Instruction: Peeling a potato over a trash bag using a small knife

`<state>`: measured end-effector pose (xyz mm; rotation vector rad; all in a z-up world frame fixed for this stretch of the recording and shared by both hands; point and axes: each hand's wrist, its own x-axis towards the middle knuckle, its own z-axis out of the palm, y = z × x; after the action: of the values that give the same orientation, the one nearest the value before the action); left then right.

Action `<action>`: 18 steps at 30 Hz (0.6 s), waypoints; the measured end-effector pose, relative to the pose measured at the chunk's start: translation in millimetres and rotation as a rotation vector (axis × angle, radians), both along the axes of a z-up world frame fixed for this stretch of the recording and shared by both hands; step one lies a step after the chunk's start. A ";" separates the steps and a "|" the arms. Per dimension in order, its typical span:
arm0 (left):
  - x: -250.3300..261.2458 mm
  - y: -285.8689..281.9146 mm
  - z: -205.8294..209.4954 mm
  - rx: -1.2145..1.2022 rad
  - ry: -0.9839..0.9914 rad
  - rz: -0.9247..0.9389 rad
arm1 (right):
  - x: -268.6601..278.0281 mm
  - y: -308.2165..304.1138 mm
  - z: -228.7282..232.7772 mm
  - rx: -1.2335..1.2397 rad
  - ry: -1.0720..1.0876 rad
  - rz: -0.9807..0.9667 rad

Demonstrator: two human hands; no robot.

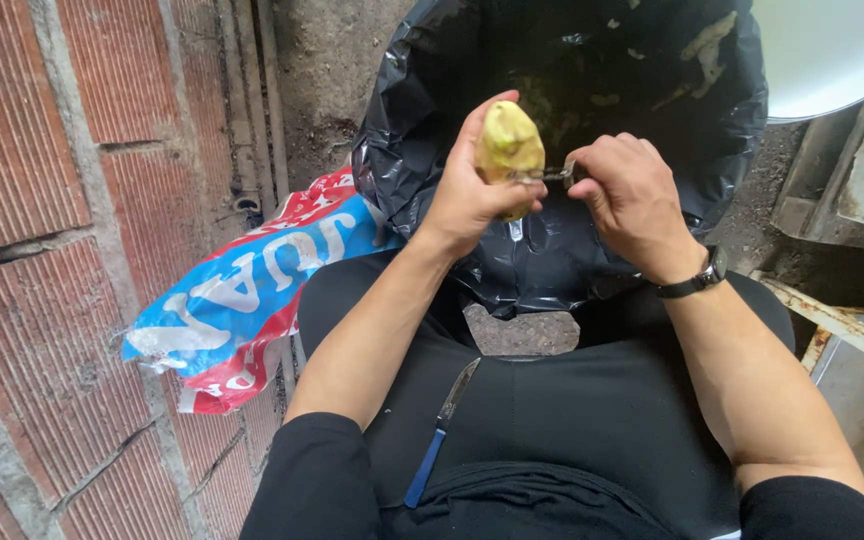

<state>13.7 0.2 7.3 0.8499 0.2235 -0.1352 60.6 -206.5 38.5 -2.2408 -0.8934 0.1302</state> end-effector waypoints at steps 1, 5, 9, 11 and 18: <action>-0.5 0.4 5.4 0.000 0.003 0.002 | -1.2 1.4 -0.1 0.000 0.003 0.002; -0.3 -0.7 14.2 0.121 0.040 -0.069 | -6.3 2.3 -2.6 -0.126 -0.052 0.048; -3.2 -3.3 -0.7 0.148 0.172 -0.085 | -12.1 2.8 -21.7 -0.233 -0.109 0.031; -3.7 -2.0 -8.0 0.141 0.201 -0.098 | -17.9 1.9 -40.5 -0.239 -0.097 -0.028; -16.6 -27.3 -3.2 0.049 0.444 -0.273 | -10.0 -23.4 -77.2 -0.615 0.090 -0.208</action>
<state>-2.9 -27.0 4.1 0.8893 0.5278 -0.5790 50.5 -229.9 -38.7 -2.8500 -0.6164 0.4573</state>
